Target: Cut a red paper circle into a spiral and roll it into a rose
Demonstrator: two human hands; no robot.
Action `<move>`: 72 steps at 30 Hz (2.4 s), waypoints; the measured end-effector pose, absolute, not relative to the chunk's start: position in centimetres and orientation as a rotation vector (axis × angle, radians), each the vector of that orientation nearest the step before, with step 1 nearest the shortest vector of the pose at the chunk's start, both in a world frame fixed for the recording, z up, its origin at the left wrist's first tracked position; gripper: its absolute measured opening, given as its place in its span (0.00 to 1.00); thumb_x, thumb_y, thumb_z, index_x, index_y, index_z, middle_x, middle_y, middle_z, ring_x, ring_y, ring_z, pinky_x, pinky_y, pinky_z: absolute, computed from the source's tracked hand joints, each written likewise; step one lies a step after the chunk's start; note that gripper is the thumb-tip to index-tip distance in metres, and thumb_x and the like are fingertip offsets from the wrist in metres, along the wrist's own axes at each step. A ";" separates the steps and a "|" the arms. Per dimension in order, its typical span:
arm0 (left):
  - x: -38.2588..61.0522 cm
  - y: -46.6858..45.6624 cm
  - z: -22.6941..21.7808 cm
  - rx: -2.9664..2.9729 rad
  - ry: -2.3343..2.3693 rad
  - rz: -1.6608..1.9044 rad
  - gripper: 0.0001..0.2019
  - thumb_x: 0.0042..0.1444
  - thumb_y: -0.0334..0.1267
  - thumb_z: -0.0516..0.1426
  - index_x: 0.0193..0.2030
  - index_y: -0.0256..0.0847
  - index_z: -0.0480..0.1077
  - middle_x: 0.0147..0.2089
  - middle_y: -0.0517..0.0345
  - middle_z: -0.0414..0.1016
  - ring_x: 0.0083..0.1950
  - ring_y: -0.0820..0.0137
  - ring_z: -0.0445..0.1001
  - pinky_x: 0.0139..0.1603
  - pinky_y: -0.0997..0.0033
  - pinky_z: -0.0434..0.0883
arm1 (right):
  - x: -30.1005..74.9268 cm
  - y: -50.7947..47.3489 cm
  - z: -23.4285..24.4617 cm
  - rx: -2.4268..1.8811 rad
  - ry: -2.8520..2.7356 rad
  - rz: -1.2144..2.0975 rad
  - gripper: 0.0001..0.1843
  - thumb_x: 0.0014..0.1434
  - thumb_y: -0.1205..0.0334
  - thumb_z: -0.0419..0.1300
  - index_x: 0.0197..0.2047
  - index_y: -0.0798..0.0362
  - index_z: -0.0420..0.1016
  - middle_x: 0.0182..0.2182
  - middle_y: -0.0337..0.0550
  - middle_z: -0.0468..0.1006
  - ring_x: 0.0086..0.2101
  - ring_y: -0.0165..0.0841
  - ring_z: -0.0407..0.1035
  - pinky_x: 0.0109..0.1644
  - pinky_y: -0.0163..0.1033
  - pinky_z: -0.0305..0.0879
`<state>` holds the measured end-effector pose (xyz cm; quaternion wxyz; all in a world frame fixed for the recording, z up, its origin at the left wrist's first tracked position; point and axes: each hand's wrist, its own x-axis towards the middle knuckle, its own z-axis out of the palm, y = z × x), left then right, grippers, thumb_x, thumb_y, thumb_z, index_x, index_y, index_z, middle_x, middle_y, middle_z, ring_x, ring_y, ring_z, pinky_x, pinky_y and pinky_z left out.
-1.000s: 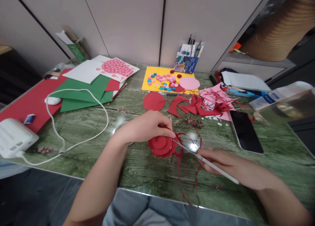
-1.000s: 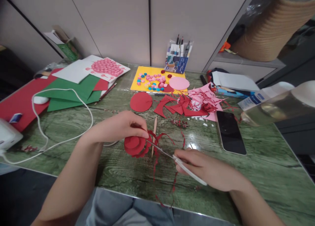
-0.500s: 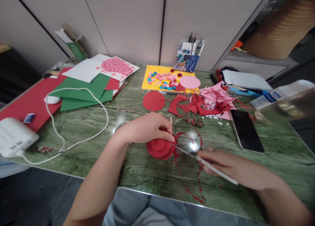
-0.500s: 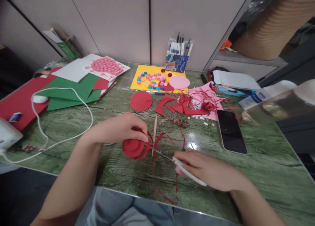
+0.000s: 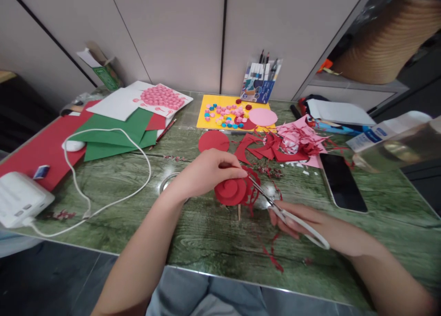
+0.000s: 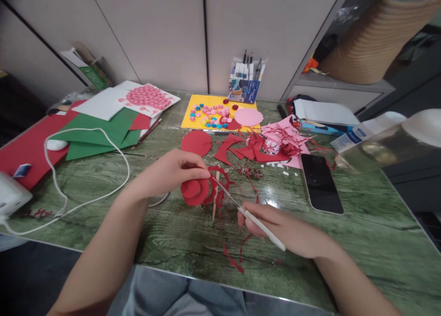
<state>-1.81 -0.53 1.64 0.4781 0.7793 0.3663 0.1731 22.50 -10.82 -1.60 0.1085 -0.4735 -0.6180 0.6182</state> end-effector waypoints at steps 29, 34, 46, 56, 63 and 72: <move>3.9 -4.0 -1.3 1.062 0.955 1.122 0.11 0.49 0.42 0.60 0.24 0.35 0.70 0.22 0.62 0.72 0.23 0.78 0.66 0.26 0.79 0.63 | 21.4 -10.6 -4.1 -1.090 -1.520 1.674 0.24 0.61 0.41 0.46 0.43 0.55 0.65 0.24 0.36 0.60 0.25 0.29 0.54 0.30 0.36 0.49; 3.9 -3.9 -1.4 1.079 0.962 1.125 0.11 0.49 0.42 0.60 0.24 0.36 0.70 0.23 0.62 0.73 0.24 0.77 0.67 0.27 0.79 0.64 | 21.2 -10.6 -4.0 -1.071 -1.466 1.711 0.21 0.62 0.44 0.46 0.39 0.55 0.64 0.22 0.34 0.59 0.23 0.27 0.52 0.28 0.35 0.47; 3.8 -3.8 -1.0 1.119 1.000 1.126 0.11 0.49 0.42 0.59 0.24 0.36 0.71 0.23 0.62 0.73 0.24 0.78 0.67 0.26 0.79 0.64 | 21.3 -10.7 -3.4 -1.111 -1.442 1.686 0.20 0.61 0.44 0.48 0.35 0.54 0.63 0.20 0.33 0.57 0.22 0.26 0.49 0.26 0.36 0.43; 2.7 -3.0 -0.3 1.303 1.025 1.019 0.11 0.49 0.43 0.59 0.23 0.37 0.70 0.21 0.63 0.69 0.22 0.78 0.62 0.23 0.79 0.59 | 21.6 -10.6 -3.1 -1.149 -1.445 1.684 0.20 0.60 0.44 0.50 0.33 0.54 0.63 0.21 0.33 0.56 0.22 0.25 0.48 0.25 0.35 0.43; 1.8 -2.3 0.4 1.431 1.004 0.934 0.11 0.50 0.43 0.58 0.23 0.38 0.71 0.22 0.61 0.70 0.23 0.76 0.63 0.23 0.77 0.59 | 21.4 -10.6 -2.8 -1.191 -1.445 1.699 0.20 0.59 0.43 0.51 0.31 0.54 0.62 0.21 0.34 0.56 0.21 0.25 0.48 0.24 0.34 0.42; 0.5 -1.6 1.1 1.644 1.008 0.836 0.12 0.50 0.43 0.57 0.22 0.39 0.72 0.21 0.61 0.69 0.22 0.77 0.61 0.24 0.75 0.58 | 21.9 -10.6 -2.7 -1.250 -1.514 1.692 0.21 0.60 0.44 0.50 0.30 0.54 0.62 0.22 0.34 0.56 0.22 0.25 0.48 0.23 0.33 0.45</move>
